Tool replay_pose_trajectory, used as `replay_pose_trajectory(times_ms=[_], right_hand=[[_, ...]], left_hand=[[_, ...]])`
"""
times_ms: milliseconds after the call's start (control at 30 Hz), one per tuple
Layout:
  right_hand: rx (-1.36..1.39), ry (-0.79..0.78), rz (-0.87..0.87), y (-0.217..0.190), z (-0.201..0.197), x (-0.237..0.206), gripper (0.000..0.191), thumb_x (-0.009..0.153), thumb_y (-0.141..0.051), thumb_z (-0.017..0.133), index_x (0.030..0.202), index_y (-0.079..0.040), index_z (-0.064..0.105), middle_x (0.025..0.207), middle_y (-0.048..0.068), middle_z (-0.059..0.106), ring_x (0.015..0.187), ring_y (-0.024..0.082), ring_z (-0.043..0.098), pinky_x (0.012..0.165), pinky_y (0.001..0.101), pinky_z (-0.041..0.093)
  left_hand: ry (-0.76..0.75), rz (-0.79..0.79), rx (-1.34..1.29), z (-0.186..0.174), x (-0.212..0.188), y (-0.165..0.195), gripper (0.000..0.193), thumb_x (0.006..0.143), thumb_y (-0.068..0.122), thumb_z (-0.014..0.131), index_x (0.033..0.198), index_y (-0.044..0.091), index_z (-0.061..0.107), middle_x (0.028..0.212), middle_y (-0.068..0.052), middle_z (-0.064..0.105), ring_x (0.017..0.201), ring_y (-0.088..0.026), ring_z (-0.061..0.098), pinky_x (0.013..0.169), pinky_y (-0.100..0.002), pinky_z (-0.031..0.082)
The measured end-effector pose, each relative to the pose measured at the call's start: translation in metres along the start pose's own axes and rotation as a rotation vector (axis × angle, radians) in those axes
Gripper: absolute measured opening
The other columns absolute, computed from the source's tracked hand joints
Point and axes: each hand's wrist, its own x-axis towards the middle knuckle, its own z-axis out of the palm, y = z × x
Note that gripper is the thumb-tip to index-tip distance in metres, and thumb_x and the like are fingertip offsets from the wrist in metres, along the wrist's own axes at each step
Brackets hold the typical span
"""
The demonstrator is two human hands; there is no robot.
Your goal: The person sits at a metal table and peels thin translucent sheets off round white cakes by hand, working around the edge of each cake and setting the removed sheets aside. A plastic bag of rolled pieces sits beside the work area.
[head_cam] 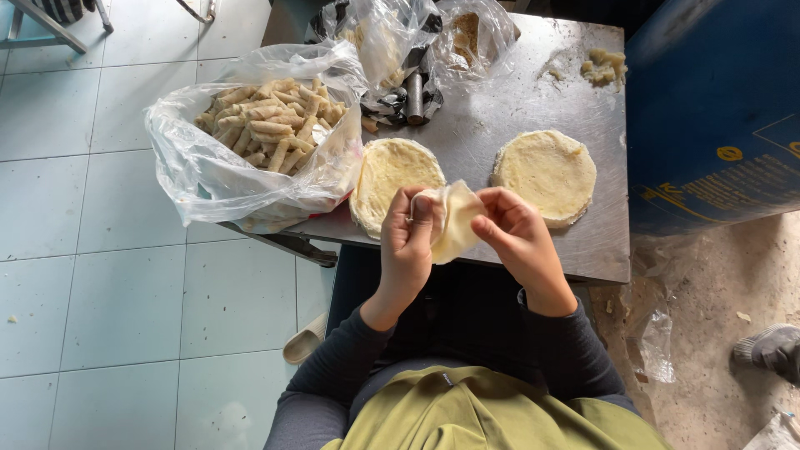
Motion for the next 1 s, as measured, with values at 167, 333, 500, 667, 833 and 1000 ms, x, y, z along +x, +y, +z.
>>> replay_pose_trajectory(times_ms=[167, 333, 500, 667, 833, 1000], right_hand=[[-0.111, 0.079, -0.329, -0.003, 0.009, 0.005, 0.014, 0.101, -0.009, 0.064, 0.108, -0.001, 0.055, 0.113, 0.001, 0.053, 0.107, 0.008, 0.054, 0.096, 0.0229, 0.048], [0.211, 0.194, -0.378, -0.009, -0.018, 0.016, 0.01, 0.109, -0.014, 0.061, 0.111, -0.005, 0.056, 0.096, 0.003, 0.064, 0.085, 0.008, 0.066, 0.08, 0.0256, 0.061], [0.268, 0.299, -0.515, -0.023, -0.067, 0.014, 0.019, 0.121, -0.015, 0.063, 0.108, -0.005, 0.053, 0.092, 0.001, 0.058, 0.075, 0.004, 0.056, 0.071, 0.0173, 0.052], [0.115, 0.436, -0.592, -0.057, -0.111, 0.009, 0.019, 0.121, -0.019, 0.065, 0.112, -0.005, 0.056, 0.095, 0.004, 0.064, 0.083, 0.008, 0.063, 0.078, 0.0205, 0.055], [-0.213, 0.373, -0.404, -0.092, -0.136, 0.0, 0.02, 0.116, -0.022, 0.07, 0.107, -0.005, 0.063, 0.089, 0.0, 0.067, 0.075, 0.002, 0.06, 0.067, 0.0139, 0.047], [-0.165, 0.176, -0.31, -0.106, -0.14, 0.006, 0.018, 0.11, -0.018, 0.074, 0.105, -0.002, 0.068, 0.094, 0.001, 0.071, 0.081, 0.003, 0.064, 0.073, 0.0153, 0.051]], left_hand=[[-0.069, 0.042, 0.123, 0.004, -0.005, 0.005, 0.017, 0.113, 0.021, 0.054, 0.116, 0.006, 0.06, 0.092, 0.004, 0.061, 0.083, -0.002, 0.054, 0.075, -0.02, 0.048], [0.051, 0.108, -0.355, 0.0, 0.003, 0.006, 0.018, 0.114, 0.023, 0.054, 0.123, 0.008, 0.059, 0.105, 0.001, 0.066, 0.102, -0.008, 0.063, 0.093, -0.025, 0.053], [0.139, 0.182, -0.586, -0.009, 0.019, 0.015, 0.02, 0.112, 0.017, 0.057, 0.13, 0.008, 0.06, 0.12, -0.003, 0.068, 0.111, -0.013, 0.064, 0.09, -0.029, 0.052], [0.117, 0.294, -0.513, -0.019, 0.047, 0.04, 0.016, 0.112, 0.015, 0.06, 0.126, 0.006, 0.061, 0.119, -0.003, 0.063, 0.11, -0.012, 0.061, 0.1, -0.03, 0.051], [-0.329, 0.269, 0.334, 0.008, 0.09, 0.052, 0.057, 0.099, 0.04, 0.072, 0.142, 0.007, 0.053, 0.136, -0.007, 0.063, 0.105, -0.014, 0.061, 0.072, -0.026, 0.046], [-0.875, 0.611, 0.503, 0.084, 0.138, 0.003, 0.096, 0.089, 0.038, 0.085, 0.158, -0.001, 0.031, 0.154, -0.021, 0.047, 0.138, -0.035, 0.051, 0.112, -0.046, 0.041]])
